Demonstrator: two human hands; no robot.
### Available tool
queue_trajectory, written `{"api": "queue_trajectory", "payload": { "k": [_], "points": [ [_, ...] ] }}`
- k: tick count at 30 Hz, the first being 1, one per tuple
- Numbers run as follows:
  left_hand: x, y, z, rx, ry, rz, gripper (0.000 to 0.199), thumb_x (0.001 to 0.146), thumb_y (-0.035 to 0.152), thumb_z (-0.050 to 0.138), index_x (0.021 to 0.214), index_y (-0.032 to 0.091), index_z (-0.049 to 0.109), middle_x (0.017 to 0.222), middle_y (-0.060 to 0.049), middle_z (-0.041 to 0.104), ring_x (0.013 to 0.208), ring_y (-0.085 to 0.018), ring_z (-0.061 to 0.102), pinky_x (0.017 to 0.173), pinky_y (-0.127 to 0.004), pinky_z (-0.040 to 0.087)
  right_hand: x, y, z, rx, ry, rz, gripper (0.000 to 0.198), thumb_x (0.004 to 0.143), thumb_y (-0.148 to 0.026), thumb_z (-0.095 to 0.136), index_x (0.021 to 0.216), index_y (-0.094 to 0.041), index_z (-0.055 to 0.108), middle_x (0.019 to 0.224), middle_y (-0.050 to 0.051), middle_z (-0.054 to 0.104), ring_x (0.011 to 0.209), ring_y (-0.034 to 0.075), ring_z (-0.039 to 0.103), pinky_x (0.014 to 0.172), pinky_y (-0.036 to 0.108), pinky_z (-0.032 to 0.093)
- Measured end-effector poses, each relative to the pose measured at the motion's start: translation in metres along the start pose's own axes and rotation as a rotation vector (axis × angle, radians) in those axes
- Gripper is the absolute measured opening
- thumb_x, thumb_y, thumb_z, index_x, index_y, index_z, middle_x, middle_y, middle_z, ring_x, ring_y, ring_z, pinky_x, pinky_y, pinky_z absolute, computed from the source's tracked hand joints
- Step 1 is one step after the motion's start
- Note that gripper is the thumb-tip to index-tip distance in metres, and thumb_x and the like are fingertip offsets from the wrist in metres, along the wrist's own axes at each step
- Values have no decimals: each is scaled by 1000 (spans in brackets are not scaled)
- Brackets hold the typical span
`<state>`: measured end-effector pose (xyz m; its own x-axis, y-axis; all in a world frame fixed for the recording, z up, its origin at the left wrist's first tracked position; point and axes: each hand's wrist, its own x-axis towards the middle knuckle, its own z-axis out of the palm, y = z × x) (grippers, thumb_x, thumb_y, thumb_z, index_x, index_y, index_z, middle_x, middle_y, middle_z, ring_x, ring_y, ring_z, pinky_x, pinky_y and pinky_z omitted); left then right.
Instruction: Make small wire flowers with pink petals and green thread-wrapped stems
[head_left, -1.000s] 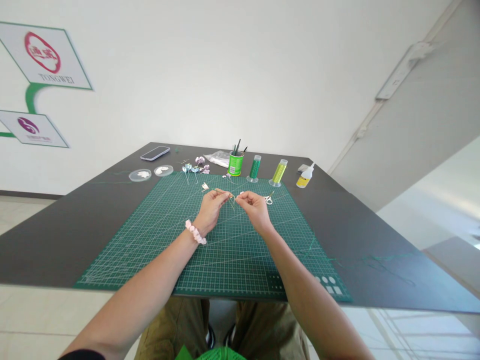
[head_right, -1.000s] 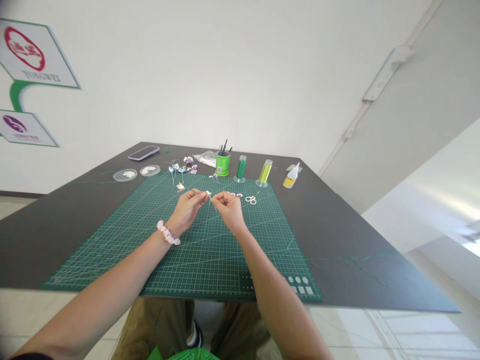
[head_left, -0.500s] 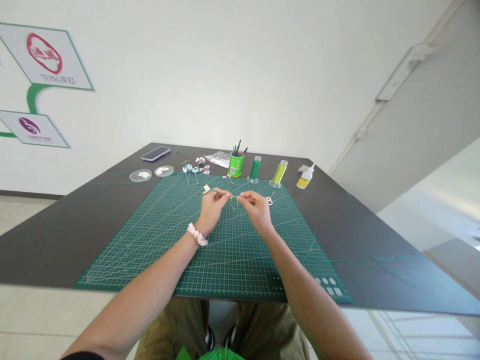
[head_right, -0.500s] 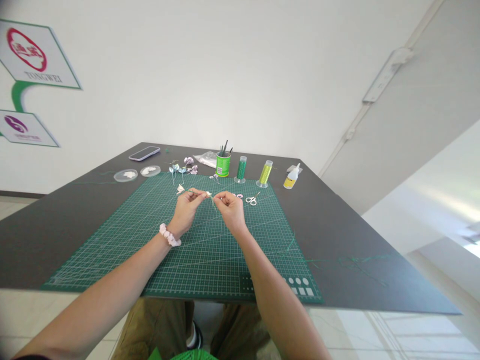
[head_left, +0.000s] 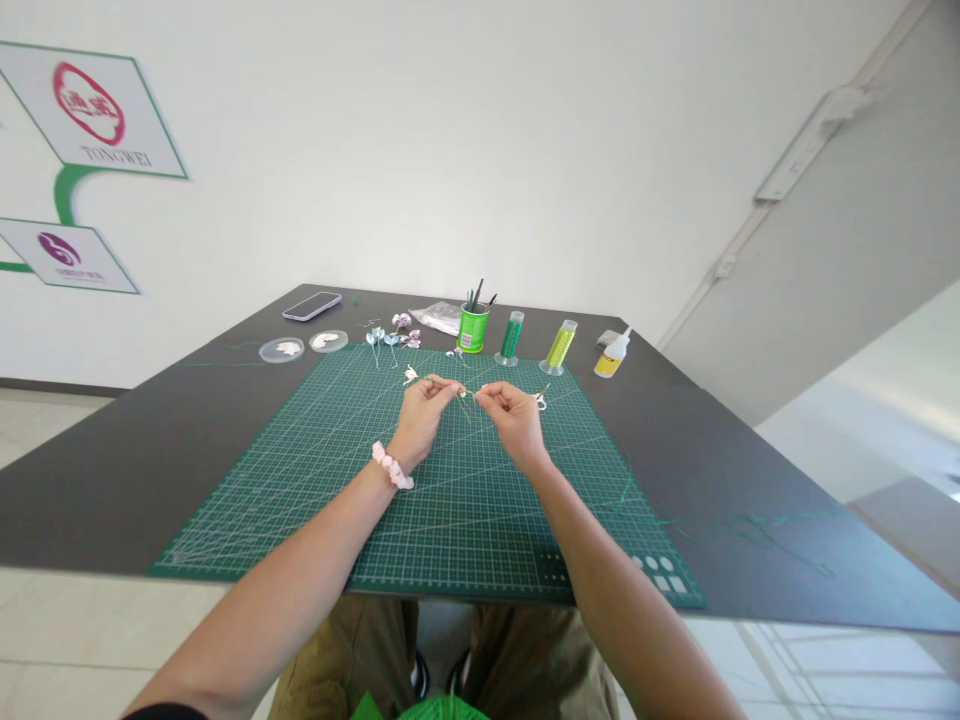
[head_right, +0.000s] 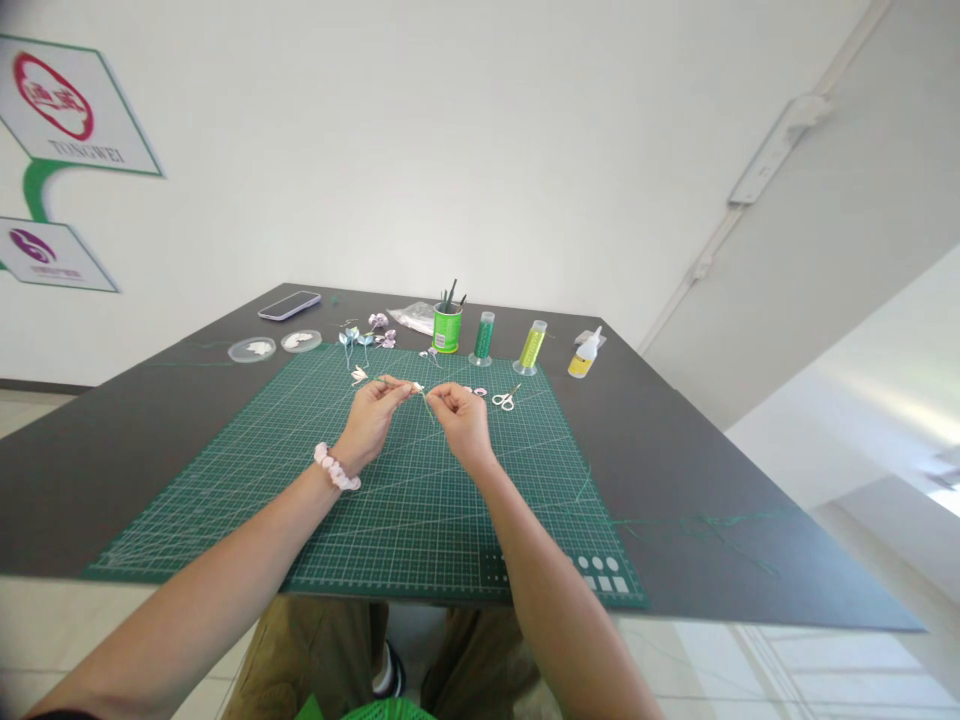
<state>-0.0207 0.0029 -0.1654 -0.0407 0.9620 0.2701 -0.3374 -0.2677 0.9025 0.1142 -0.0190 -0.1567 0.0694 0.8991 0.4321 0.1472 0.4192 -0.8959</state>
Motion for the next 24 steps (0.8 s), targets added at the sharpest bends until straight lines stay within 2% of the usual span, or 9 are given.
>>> {"api": "queue_trajectory", "payload": {
  "k": [6,9,13,19,24],
  "points": [
    [0,0,-1,54,23,62,10,65,24,72,68,16,66,70,-1,67,72,-15,62,78,-32,47,-5,-2,5,29,-23,10,16,70,-34,64,65,-19,62,43,-10,31,44,8,26,48,25,24],
    [0,0,-1,87,24,98,10,66,25,71,68,16,66,71,-2,68,72,-16,62,77,-32,47,-6,-3,4,71,-35,40,19,72,-36,64,65,-18,63,46,-7,37,45,8,29,46,25,22],
    [0,0,-1,123,22,157,10,68,25,71,68,17,65,72,-2,68,74,-16,62,79,-33,47,-5,-3,3,175,-43,139,21,79,-40,57,79,-19,60,45,-10,33,41,7,25,41,23,19],
    [1,-2,-2,150,9,218,9,69,25,68,68,18,62,74,-2,68,75,-16,63,80,-33,47,-2,-10,1,328,-218,328,31,70,-36,65,93,-17,58,37,-16,28,34,5,15,34,19,13],
    [0,-2,-2,181,-2,249,8,70,25,67,68,19,62,73,-2,68,74,-17,63,79,-34,48,-2,-13,-1,424,-308,405,25,70,-36,66,82,-15,62,35,-15,27,34,4,13,33,19,11]
  ]
}}
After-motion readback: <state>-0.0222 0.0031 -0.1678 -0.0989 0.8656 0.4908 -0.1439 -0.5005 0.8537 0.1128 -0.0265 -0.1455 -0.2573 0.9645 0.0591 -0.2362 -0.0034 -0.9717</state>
